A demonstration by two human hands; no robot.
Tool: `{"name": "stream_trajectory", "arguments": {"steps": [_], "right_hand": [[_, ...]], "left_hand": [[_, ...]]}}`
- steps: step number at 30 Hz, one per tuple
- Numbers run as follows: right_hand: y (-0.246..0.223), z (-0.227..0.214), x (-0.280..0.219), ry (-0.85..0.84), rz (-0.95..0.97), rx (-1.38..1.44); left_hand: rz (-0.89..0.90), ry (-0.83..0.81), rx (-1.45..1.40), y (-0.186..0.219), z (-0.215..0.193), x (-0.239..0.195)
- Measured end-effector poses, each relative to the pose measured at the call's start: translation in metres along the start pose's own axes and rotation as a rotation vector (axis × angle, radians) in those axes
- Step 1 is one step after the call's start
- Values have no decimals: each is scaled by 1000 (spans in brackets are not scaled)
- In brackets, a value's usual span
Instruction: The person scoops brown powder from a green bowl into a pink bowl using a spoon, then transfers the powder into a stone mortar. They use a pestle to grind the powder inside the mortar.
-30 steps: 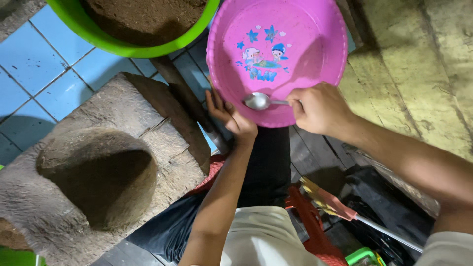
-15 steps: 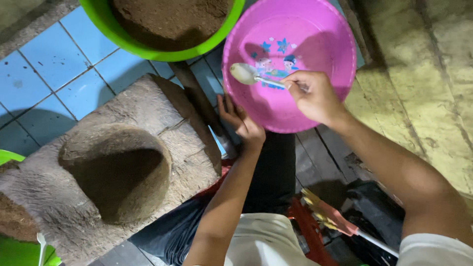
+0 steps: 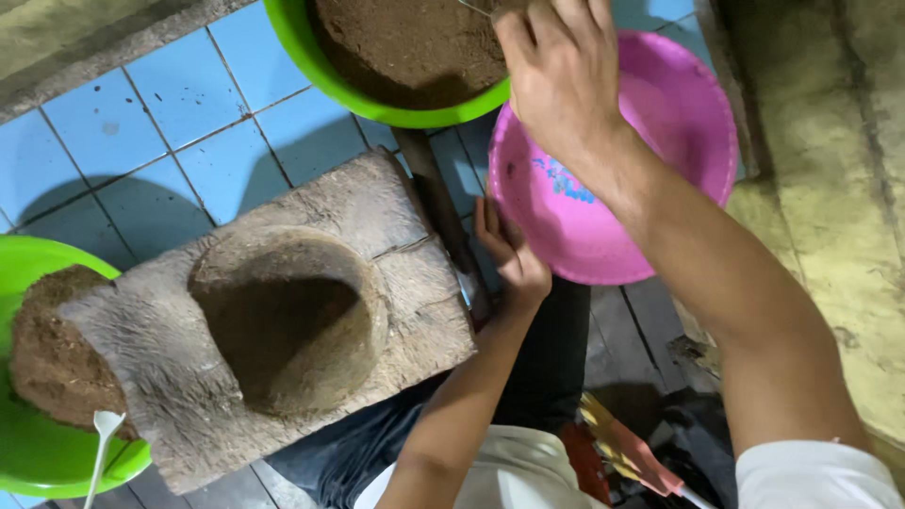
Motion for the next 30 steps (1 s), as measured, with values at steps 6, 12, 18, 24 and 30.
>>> {"name": "stream_trajectory", "arguments": {"steps": [6,12,18,24,30], "right_hand": [[26,-34,-46,-50,45,156],[60,25,-177,-332,264,40],[31,48,-197,-353,238,238],[-10,32,-203,-423,301,248],[-26,35,-221,-458,427,334]], "left_hand": [[-45,-125,126,29,16,1],[-31,-128,272,30,11,4],[195,-252,303,41,23,4],[160,-191,231,43,22,4],[112,-165,240,50,22,3]]}}
Point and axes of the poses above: each hand's wrist, its own x-axis towards the middle knuckle, its own z-axis out of the palm, y = z × x, the point moved 10 cm from there along x, towards the middle knuckle, and after that the axes turned 13 degrees about -y, right-handed, at the moved point
